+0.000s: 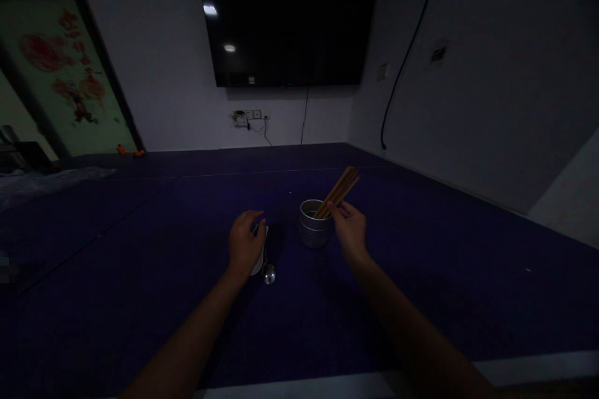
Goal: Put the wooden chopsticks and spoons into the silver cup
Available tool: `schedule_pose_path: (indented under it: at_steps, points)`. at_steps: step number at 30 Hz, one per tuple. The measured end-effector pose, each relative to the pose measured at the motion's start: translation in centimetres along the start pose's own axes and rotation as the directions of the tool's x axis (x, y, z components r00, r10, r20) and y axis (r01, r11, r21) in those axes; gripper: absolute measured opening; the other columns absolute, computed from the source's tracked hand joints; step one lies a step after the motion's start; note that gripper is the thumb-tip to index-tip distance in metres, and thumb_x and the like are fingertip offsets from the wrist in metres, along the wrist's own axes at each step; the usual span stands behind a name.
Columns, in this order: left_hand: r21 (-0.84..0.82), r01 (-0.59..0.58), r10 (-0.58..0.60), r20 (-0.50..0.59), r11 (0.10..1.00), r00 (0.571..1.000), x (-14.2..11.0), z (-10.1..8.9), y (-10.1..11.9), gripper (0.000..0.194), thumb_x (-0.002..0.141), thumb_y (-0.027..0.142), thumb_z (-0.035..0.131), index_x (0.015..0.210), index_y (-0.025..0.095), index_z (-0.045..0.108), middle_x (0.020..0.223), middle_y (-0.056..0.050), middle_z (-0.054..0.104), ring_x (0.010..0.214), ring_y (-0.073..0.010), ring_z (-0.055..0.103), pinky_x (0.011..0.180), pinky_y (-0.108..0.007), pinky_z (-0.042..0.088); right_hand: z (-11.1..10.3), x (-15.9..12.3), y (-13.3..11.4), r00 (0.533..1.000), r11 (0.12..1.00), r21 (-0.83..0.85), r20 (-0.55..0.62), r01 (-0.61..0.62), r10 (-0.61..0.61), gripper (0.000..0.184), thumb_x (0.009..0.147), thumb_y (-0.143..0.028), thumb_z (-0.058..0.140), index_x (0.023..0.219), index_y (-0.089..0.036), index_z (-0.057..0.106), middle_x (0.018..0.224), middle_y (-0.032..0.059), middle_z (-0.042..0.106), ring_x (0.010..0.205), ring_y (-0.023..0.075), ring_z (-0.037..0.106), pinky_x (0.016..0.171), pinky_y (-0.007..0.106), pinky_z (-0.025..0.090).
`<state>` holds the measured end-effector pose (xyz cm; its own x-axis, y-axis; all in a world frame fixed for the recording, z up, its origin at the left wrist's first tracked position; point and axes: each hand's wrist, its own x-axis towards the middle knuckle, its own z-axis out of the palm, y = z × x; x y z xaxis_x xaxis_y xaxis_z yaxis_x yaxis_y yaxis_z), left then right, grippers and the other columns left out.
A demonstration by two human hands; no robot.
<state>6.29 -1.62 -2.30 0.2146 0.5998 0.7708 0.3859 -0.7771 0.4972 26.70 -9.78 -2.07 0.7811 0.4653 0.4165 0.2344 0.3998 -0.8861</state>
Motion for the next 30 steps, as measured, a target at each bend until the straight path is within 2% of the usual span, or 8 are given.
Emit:
schedule_pose_path:
  at_steps: [6,12,16,22,26,30]
  points:
    - [0.003,-0.007,0.007,0.009,1.000,1.000,0.1,0.1,0.1,0.017,0.080,0.023,0.052,0.091,0.019,0.064,0.088,-0.005,0.066,0.085,-0.0184,0.061,0.080,-0.035,0.049,-0.1,-0.2,-0.3,0.999,1.000,-0.012,0.046,0.016,-0.016,0.038,0.068,-0.047,0.066,0.084,-0.013,0.068,0.084,0.0106,0.072,0.078,0.0242,0.067,0.072,0.037,0.053]
    - [0.050,-0.003,0.002,0.032,0.999,1.000,0.1,0.2,-0.3,0.018,0.081,0.024,0.051,0.090,0.018,0.065,0.089,-0.006,0.067,0.088,-0.0200,0.061,0.081,-0.036,0.048,-0.2,0.0,-0.2,0.998,0.999,-0.032,0.047,0.036,-0.034,0.036,0.068,-0.046,0.066,0.081,-0.013,0.067,0.080,0.0100,0.072,0.075,0.0235,0.067,0.070,0.037,0.053]
    - [0.148,0.048,-0.061,0.083,0.988,0.995,0.4,0.0,-1.1,0.019,0.079,0.027,0.053,0.091,0.019,0.066,0.091,-0.008,0.067,0.087,-0.0212,0.062,0.079,-0.036,0.048,-0.1,-0.1,-0.2,0.999,0.998,-0.045,0.025,0.045,-0.044,0.036,0.067,-0.047,0.067,0.079,-0.013,0.067,0.079,0.0102,0.072,0.075,0.0235,0.067,0.069,0.036,0.053]
    - [0.321,0.131,-0.196,0.178,0.938,0.964,0.6,-0.6,-2.2,0.022,0.077,0.036,0.057,0.082,0.018,0.067,0.086,-0.009,0.068,0.079,-0.0200,0.062,0.067,-0.029,0.044,-0.1,-0.2,-0.2,0.998,0.996,-0.074,0.035,0.057,-0.054,0.038,0.067,-0.049,0.066,0.080,-0.013,0.068,0.078,0.0099,0.072,0.074,0.0238,0.067,0.068,0.037,0.053]
    - [0.380,0.154,-0.262,0.249,0.912,0.933,0.6,-0.7,-2.0,0.027,0.076,0.043,0.057,0.071,0.018,0.067,0.075,-0.007,0.067,0.070,-0.0181,0.061,0.056,-0.025,0.037,-0.1,-0.4,-0.3,0.999,0.994,-0.098,0.022,0.046,-0.044,0.037,0.067,-0.049,0.067,0.079,-0.014,0.068,0.078,0.0099,0.072,0.073,0.0239,0.067,0.065,0.035,0.053]
    - [0.415,0.165,-0.310,0.311,0.895,0.899,0.6,-0.7,-1.7,0.030,0.075,0.047,0.057,0.068,0.019,0.066,0.074,-0.007,0.067,0.067,-0.0174,0.061,0.054,-0.024,0.035,-0.1,-0.6,-0.6,0.998,0.991,-0.123,0.038,0.044,-0.039,0.035,0.068,-0.047,0.066,0.078,-0.014,0.068,0.078,0.0102,0.072,0.072,0.0236,0.067,0.064,0.034,0.052]
